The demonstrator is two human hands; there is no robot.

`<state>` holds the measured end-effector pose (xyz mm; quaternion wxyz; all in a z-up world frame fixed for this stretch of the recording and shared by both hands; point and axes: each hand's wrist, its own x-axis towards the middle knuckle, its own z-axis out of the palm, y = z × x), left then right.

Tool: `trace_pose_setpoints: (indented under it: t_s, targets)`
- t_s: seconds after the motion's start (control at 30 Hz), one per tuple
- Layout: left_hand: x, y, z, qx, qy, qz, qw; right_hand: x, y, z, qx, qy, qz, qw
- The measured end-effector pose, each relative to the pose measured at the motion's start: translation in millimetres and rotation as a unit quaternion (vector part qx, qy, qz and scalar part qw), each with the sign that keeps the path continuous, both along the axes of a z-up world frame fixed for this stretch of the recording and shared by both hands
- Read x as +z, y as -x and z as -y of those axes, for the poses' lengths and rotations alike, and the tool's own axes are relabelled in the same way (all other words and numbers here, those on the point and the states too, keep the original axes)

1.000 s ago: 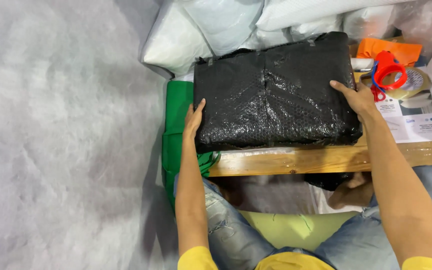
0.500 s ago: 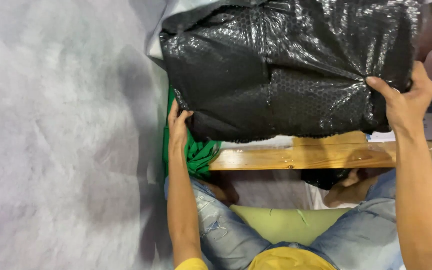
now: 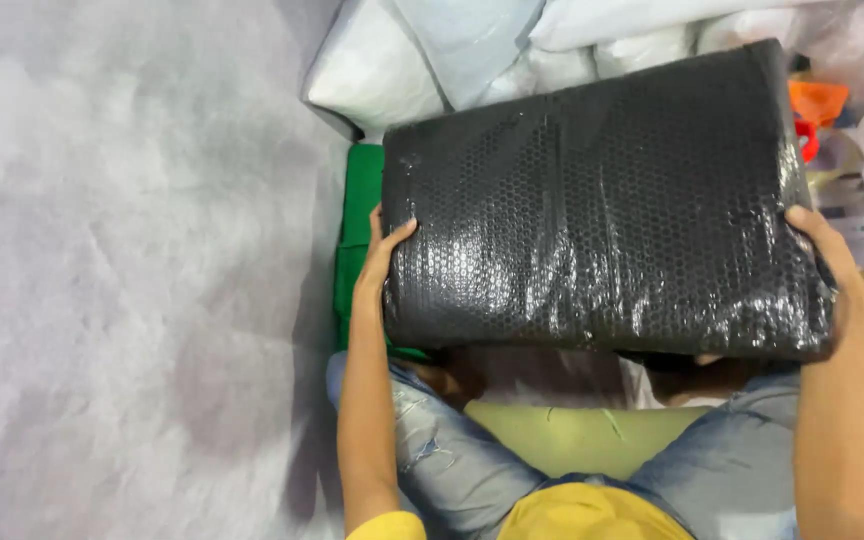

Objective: The person handles a black wrapped package and then thoroughly wipes a white foam pillow with an orange cloth.

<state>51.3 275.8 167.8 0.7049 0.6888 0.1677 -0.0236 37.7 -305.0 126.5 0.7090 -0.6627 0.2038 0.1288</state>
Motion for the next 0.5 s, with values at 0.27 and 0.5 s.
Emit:
trace_pose_setpoints:
  t_s: [0.27,0.5]
  targets:
    - [-49.1,-8.0,-23.0,-0.018,-0.188,-0.079,0.979,43.6,-13.3,-75.6,0.032,0.122,0.060,0.990]
    - [-62.1,11.8,22.0,0.030,-0.643,0.210,0.736,-1.1,0.2,-113.7,0.029,0.626,0.408,0.664]
